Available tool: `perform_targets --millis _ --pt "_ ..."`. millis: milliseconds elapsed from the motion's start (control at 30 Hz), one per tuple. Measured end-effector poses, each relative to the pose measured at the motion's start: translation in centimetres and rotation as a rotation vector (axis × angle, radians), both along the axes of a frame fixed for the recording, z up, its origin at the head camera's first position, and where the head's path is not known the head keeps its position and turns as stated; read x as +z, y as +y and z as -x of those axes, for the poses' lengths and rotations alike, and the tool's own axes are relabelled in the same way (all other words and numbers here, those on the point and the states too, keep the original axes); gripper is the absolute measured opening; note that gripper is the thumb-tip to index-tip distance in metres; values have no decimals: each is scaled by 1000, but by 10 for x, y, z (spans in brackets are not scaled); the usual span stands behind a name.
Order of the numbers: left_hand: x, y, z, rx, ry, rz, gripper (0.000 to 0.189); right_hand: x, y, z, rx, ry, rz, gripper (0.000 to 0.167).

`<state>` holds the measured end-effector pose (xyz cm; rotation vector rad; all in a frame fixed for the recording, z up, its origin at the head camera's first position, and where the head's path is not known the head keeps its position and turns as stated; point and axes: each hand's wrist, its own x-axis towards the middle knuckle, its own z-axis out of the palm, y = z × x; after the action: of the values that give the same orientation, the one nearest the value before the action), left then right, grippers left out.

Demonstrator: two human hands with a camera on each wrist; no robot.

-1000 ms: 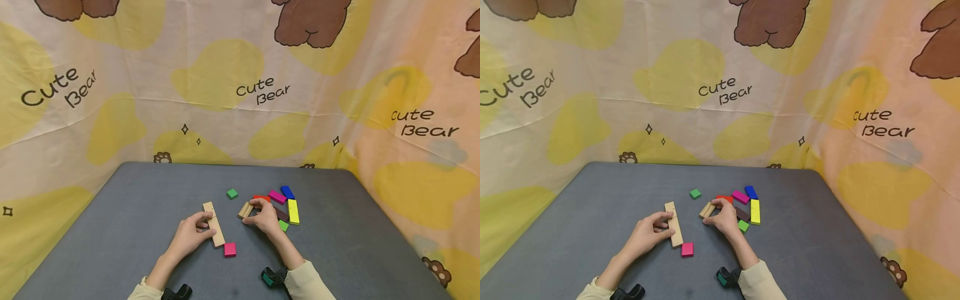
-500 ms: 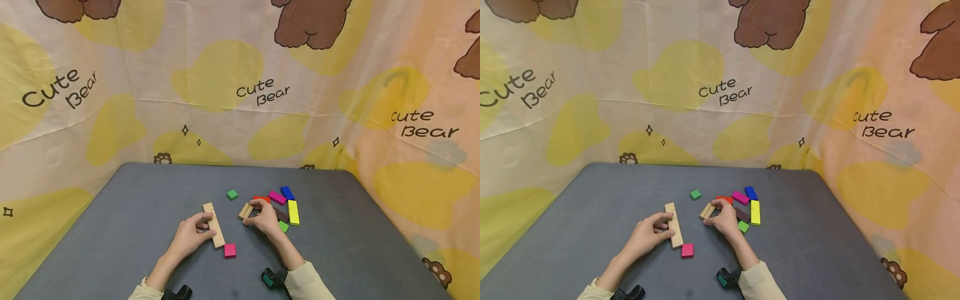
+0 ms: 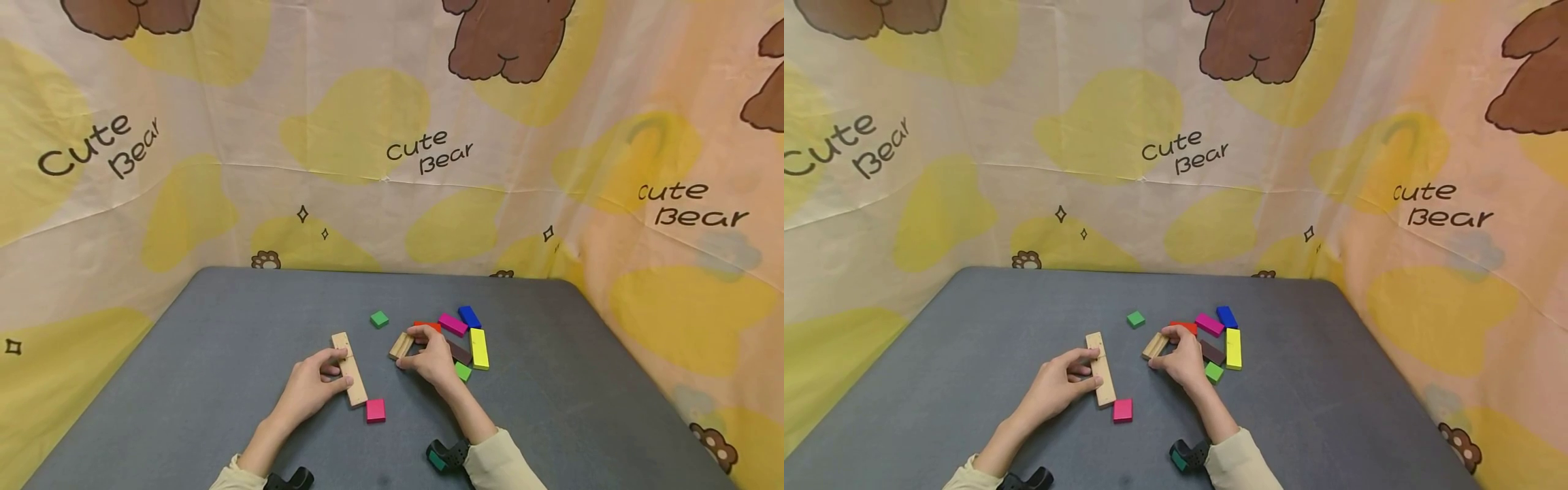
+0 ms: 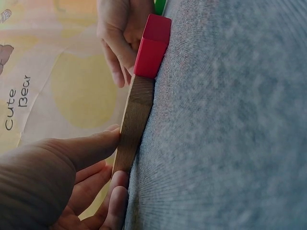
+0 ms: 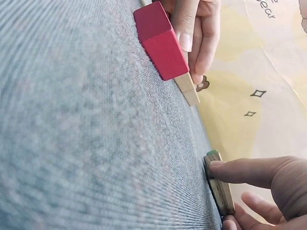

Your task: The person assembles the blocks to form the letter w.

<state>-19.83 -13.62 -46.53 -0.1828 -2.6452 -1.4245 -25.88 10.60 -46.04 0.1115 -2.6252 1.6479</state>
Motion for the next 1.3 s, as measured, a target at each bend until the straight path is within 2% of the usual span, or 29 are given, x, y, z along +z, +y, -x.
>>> perform_targets --millis 333,567,733,900,1033,1300 --pt "-2 -1 -1 -10 -6 -6 44 2 6 -3 19 30 32 61" --pt "-4 -2 0 -17 -5 -22 43 7 20 -26 41 1 109 58" --pt "-2 -3 0 -10 9 -25 44 5 25 -44 68 -2 103 59" --pt "-2 -3 0 -11 7 -18 44 8 22 -55 136 -1 109 62" --pt "-2 -4 0 -7 8 -15 44 10 17 -55 188 1 100 61" --pt "-2 -2 1 -6 14 -10 45 6 13 -52 284 -6 -34 58"
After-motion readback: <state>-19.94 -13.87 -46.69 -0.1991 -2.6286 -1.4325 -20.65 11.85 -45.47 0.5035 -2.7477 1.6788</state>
